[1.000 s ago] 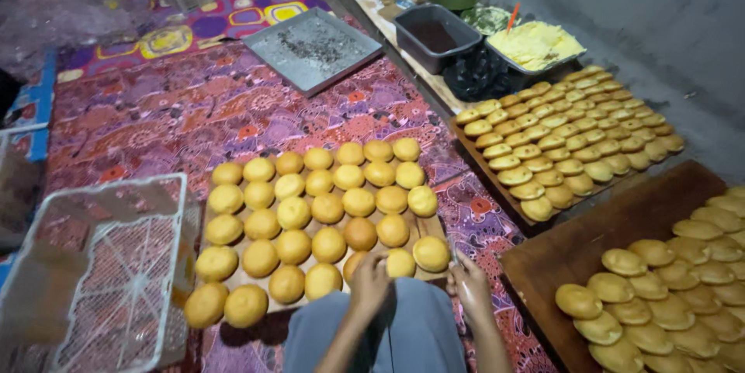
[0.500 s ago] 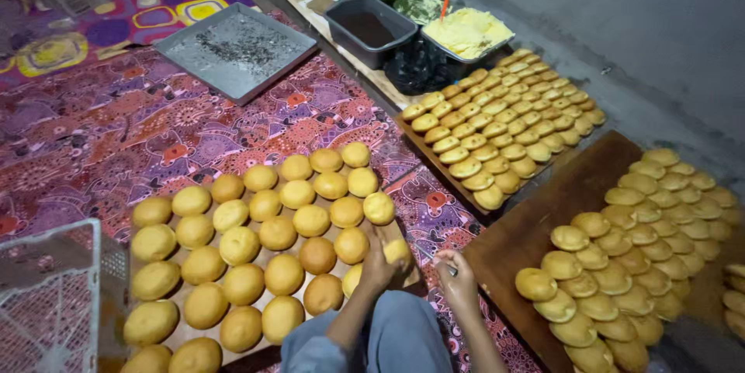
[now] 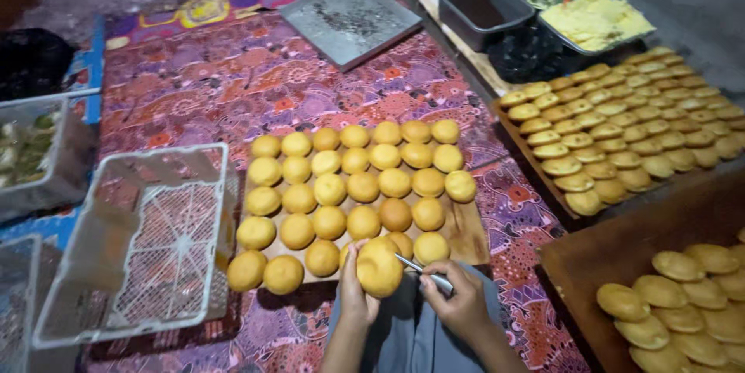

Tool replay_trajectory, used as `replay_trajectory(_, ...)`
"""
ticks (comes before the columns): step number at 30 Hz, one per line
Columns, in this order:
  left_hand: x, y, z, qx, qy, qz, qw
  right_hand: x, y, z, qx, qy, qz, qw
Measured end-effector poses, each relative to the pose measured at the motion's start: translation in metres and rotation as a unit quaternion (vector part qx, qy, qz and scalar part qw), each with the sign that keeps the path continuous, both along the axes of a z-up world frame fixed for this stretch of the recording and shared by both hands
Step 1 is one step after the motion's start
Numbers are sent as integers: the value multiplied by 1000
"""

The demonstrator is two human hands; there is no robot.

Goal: The person sits on a mat and uses a small knife to cut a slit into the top of each round bun. They pick up each bun from a wooden board, cut it, and place it back down in a row.

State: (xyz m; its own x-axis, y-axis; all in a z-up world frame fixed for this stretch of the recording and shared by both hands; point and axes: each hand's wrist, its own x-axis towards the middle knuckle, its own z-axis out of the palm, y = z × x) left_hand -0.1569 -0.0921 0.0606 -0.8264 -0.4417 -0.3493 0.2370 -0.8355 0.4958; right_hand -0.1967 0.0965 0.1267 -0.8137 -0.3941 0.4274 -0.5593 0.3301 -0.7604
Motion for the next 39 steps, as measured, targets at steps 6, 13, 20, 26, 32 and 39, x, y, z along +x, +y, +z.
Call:
replay_trajectory(6,30,-8,0,-29,38,19,999,15,3,-6,-15,24,27,999)
replay_trajectory(13,27,24,-7,71,-38,36,996,39,34,-45,-116,-136,29,983)
replay_trajectory(20,48,40,25,95,126,-85,984,26,48,-47,-207,-205,6,957)
replay_trajectory(26,58,39,43,58,253,-135,956,30,44,-21,-230,-154,18,961)
replay_trajectory(32,58,32,31,137,118,-25,983,58,40,14,-77,71,-3,995)
replay_trajectory(39,67,24,43,-20,103,5,994,62,34,30,-51,45,15,998)
